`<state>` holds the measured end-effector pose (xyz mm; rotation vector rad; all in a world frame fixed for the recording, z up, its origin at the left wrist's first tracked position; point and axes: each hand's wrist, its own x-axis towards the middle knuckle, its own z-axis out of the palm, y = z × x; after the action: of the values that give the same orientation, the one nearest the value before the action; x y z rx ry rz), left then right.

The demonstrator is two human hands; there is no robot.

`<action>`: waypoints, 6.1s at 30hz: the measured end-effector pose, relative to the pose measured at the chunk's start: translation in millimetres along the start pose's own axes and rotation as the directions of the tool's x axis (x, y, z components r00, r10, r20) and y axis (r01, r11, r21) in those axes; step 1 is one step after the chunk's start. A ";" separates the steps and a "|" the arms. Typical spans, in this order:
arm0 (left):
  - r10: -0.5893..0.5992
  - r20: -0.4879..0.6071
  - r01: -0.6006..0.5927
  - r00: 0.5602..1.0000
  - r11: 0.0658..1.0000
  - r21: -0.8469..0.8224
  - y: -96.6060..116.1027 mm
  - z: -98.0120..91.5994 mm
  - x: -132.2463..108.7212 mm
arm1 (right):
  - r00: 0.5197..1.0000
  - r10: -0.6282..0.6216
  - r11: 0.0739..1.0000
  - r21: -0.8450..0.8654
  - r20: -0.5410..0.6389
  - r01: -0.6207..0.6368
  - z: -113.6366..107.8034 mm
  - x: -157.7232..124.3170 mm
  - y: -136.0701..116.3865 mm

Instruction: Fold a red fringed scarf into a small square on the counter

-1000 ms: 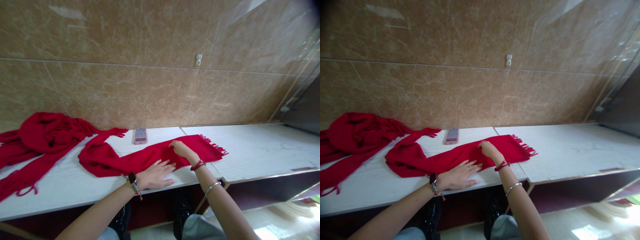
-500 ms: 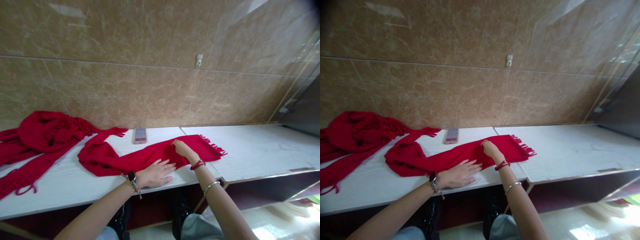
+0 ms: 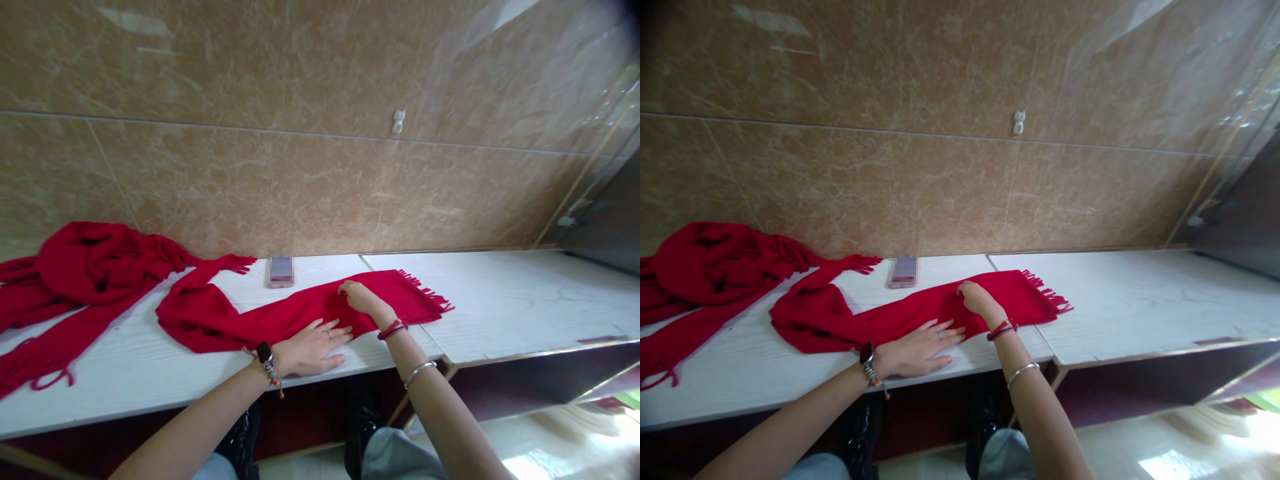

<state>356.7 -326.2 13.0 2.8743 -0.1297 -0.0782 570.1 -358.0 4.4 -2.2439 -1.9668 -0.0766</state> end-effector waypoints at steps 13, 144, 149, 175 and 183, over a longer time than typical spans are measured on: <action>0.000 0.010 0.000 1.000 1.000 -0.010 0.0 -1.1 -1.2 | 0.999 -0.016 1.000 0.012 0.048 0.016 -21.4 -2.0 -0.9; -0.011 -0.247 0.080 0.969 0.960 0.270 14.7 -10.7 58.9 | 0.959 -0.272 0.962 -0.002 -0.085 0.273 -35.3 -102.8 20.1; 0.019 -0.200 0.012 0.980 0.988 0.154 9.1 -13.0 56.7 | 0.952 -0.298 0.951 0.067 -0.068 0.302 -35.0 -104.9 25.0; -0.061 -0.233 0.145 0.971 0.920 0.365 19.3 -14.4 59.5 | 0.911 -0.353 0.931 -0.174 -0.214 0.319 -18.4 -95.0 17.4; -0.031 -0.234 0.093 0.972 0.961 0.261 18.4 -17.9 58.8 | 0.865 -0.403 0.915 -0.135 -0.298 0.380 -21.7 -97.4 25.8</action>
<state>414.9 -344.9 32.6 3.1323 -0.0040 0.2802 583.8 -460.0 10.0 -1.6910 -2.2190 -0.5339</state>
